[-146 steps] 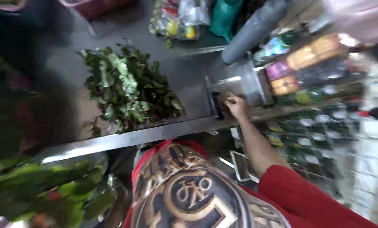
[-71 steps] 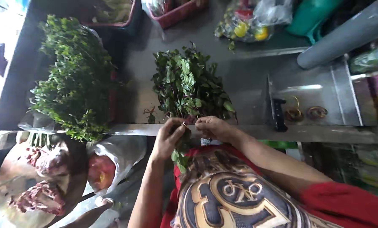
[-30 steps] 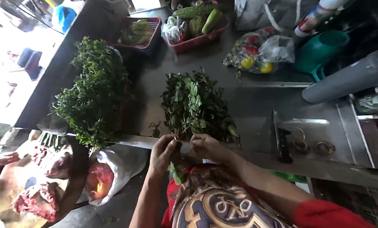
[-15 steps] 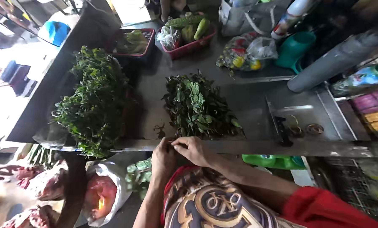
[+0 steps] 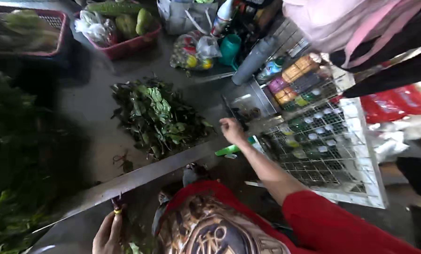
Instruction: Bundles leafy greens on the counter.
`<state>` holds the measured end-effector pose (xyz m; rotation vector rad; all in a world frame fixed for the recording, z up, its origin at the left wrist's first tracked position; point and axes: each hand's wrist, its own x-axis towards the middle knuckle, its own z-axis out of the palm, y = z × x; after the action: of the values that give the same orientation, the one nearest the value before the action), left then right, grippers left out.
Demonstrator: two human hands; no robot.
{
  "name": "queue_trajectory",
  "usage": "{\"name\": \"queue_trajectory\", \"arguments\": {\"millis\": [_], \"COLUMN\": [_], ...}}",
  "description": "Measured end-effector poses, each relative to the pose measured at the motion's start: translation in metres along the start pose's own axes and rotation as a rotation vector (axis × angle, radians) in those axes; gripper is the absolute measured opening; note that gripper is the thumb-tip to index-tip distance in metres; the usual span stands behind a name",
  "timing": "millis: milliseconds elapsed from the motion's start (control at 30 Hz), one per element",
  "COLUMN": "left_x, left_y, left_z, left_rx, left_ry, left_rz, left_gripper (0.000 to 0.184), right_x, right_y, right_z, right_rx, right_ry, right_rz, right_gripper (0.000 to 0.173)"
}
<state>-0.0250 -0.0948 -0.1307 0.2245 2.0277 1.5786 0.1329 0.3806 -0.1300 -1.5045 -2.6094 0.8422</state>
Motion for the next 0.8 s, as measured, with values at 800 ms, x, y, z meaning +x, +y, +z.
{"name": "queue_trajectory", "arguments": {"millis": [800], "left_x": [0.072], "left_y": [0.082], "left_z": [0.072], "left_rx": [0.865], "left_ry": [-0.097], "left_rz": [-0.15], "left_gripper": [0.04], "right_x": [-0.043], "right_y": [-0.1], "right_z": [0.036], "right_rx": [0.024], "right_ry": [-0.537], "right_rz": [-0.448], "right_gripper": [0.051]}}
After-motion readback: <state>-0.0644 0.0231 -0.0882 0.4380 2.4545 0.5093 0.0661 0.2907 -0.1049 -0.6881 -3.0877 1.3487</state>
